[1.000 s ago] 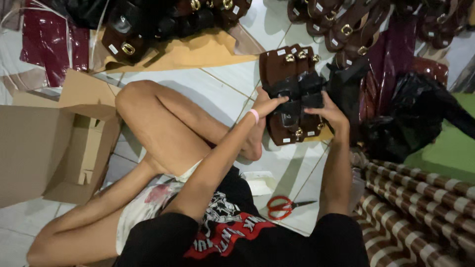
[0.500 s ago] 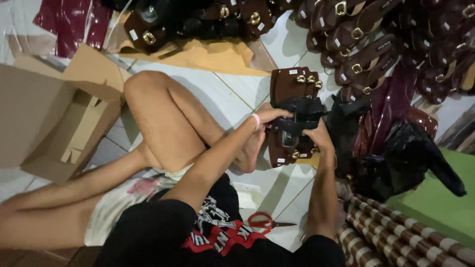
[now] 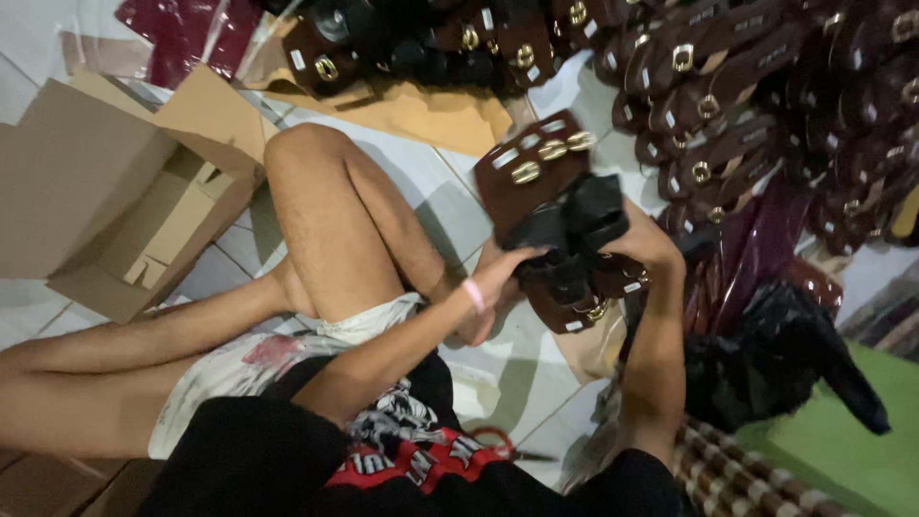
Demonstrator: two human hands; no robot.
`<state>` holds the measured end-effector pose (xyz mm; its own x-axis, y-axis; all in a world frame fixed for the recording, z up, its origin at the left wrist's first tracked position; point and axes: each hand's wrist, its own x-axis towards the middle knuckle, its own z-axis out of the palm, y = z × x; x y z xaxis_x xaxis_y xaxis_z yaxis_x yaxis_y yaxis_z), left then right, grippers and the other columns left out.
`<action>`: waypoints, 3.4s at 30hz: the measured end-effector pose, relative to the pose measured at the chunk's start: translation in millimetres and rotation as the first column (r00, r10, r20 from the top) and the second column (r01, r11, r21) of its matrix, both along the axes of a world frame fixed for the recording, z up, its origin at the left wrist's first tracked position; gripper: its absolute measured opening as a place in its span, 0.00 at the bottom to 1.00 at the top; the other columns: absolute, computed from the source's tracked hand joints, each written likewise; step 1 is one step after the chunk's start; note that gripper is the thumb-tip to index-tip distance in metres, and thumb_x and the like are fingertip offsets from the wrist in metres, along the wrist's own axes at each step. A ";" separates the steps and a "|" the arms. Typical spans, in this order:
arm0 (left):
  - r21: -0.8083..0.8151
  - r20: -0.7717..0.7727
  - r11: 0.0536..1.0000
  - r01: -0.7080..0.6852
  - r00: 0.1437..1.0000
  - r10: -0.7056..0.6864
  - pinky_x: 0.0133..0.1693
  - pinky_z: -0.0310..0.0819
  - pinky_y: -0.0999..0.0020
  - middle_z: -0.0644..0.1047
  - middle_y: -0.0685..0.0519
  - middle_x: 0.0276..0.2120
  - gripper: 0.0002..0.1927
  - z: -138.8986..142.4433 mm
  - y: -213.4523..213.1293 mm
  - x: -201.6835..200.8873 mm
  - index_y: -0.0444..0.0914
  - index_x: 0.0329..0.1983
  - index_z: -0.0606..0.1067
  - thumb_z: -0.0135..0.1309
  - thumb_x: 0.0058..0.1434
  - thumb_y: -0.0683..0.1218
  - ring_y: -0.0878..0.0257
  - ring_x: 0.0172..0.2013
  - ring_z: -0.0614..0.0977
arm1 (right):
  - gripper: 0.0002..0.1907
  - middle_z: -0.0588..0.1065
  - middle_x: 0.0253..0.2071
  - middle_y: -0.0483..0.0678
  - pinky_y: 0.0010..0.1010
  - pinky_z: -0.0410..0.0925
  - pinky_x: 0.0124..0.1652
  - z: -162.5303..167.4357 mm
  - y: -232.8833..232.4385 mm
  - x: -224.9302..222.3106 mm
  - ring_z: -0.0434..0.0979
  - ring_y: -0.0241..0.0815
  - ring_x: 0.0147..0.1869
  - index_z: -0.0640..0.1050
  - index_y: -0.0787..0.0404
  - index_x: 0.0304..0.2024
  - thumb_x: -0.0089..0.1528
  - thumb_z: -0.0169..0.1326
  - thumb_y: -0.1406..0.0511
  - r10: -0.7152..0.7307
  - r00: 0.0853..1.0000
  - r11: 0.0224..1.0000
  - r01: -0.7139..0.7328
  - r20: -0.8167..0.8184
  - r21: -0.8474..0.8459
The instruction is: The person sits on the floor and packs brown sandals into small cardboard boxes. They place each pair into a box, close the lid, and stack the finished boxes to the side. The process is repeated for multiple pairs of sandals.
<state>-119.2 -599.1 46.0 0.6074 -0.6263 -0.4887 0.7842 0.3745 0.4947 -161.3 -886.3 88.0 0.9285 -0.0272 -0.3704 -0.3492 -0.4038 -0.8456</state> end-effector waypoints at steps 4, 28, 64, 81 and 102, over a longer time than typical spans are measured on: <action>0.021 -0.269 0.992 -0.125 0.955 0.126 0.52 0.76 0.60 0.81 0.48 0.48 0.21 -26.2 27.0 2.7 0.31 0.54 0.77 0.64 0.58 0.43 0.56 0.50 0.81 | 0.51 0.77 0.49 0.49 0.35 0.70 0.47 -0.3 32.0 96.1 0.73 0.41 0.47 0.66 0.59 0.69 0.41 0.66 0.73 0.250 0.953 0.967 -0.255 -0.171 -0.004; 0.185 0.251 0.979 0.091 0.958 -0.136 0.45 0.82 0.66 0.80 0.50 0.46 0.19 -11.2 233.8 56.2 0.36 0.61 0.70 0.51 0.69 0.46 0.61 0.45 0.83 | 0.25 0.79 0.50 0.49 0.33 0.75 0.37 -1.8 130.0 290.2 0.81 0.43 0.43 0.73 0.59 0.58 0.65 0.59 0.52 -0.878 0.477 0.460 0.828 0.029 0.320; 0.104 0.780 0.391 -0.915 0.319 0.538 0.60 0.71 0.67 0.76 0.50 0.57 0.18 48.2 485.7 104.1 0.39 0.66 0.70 0.51 0.75 0.45 0.62 0.57 0.76 | 0.29 0.72 0.63 0.51 0.38 0.66 0.57 4.6 304.4 270.2 0.72 0.47 0.63 0.66 0.62 0.70 0.67 0.56 0.66 0.120 0.980 0.739 -0.196 0.160 0.645; 0.607 0.628 0.646 -0.463 0.777 -0.033 0.54 0.74 0.59 0.76 0.43 0.56 0.26 8.9 444.3 167.5 0.37 0.66 0.73 0.49 0.69 0.54 0.50 0.49 0.80 | 0.26 0.70 0.62 0.54 0.43 0.70 0.57 -1.7 294.7 241.0 0.73 0.50 0.63 0.65 0.62 0.67 0.67 0.52 0.68 0.125 0.990 0.698 -0.139 0.072 0.703; 0.491 0.468 -0.053 -0.869 0.315 -0.826 0.63 0.65 0.50 0.66 0.37 0.66 0.25 17.2 479.6 134.7 0.38 0.59 0.72 0.56 0.55 0.40 0.35 0.66 0.67 | 0.25 0.67 0.69 0.54 0.45 0.63 0.65 4.6 439.6 311.0 0.66 0.57 0.71 0.80 0.52 0.56 0.55 0.62 0.69 0.834 0.338 0.546 -0.623 0.437 -0.561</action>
